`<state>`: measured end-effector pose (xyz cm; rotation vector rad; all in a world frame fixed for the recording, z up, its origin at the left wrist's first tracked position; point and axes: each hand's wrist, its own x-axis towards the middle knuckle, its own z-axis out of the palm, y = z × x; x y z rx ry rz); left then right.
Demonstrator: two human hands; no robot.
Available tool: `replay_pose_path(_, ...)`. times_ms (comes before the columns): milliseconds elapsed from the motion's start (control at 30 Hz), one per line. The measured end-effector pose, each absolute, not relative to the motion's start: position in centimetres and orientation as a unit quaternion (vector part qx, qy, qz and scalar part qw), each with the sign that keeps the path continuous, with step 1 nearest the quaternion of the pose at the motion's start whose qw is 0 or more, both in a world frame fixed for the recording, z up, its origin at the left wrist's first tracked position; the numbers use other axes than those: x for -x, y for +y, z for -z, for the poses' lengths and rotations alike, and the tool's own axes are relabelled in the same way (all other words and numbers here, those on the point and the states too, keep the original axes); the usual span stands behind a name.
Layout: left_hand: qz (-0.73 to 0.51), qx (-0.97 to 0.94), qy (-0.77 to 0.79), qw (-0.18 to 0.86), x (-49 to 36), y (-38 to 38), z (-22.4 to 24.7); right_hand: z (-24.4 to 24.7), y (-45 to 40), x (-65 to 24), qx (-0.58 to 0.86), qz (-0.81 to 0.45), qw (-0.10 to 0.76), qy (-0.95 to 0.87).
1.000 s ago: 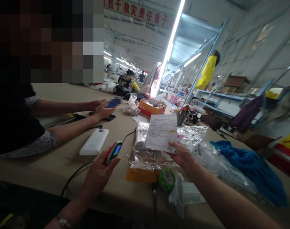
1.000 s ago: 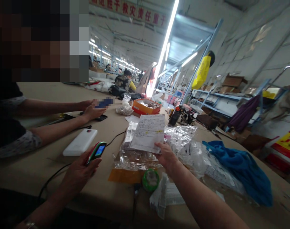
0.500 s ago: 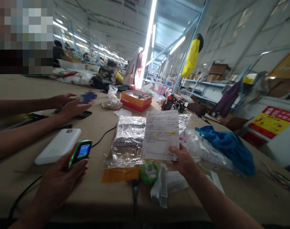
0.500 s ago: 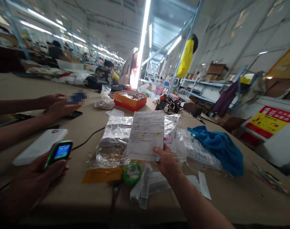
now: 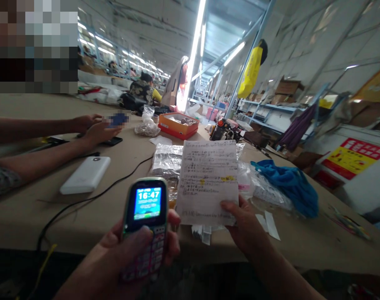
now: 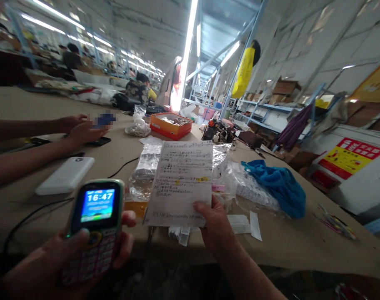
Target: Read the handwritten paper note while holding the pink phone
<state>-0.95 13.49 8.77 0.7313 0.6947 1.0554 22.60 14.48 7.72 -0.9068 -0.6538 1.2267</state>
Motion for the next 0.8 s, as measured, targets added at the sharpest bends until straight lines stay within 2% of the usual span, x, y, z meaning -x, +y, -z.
replay_pose_path(100,-0.423,-0.378,0.325,0.757,-0.5,11.0,-9.6,-7.7,11.9,-21.9,0.407,-0.545,0.679,-0.277)
replay_pose_path(400,-0.372,-0.448,0.346,0.736,-2.7,4.4,-7.5,-5.7,4.9,-20.9,0.427,-0.518,0.703,-0.236)
replay_pose_path(533,-0.363,-0.495,0.307,0.728,-3.2,2.1,-6.5,-4.8,2.8,-21.0,0.419,-0.509,0.720,-0.216)
replay_pose_path(633,-0.405,-0.581,0.285,0.646,-3.5,1.1,-5.7,-4.3,1.5,-21.3,0.416,-0.511,0.722,-0.210)
replay_pose_path(800,-0.431,-0.770,0.241,0.404,-3.8,0.3,-4.6,-4.6,-0.5,-21.4,0.444,-0.515,0.708,-0.192)
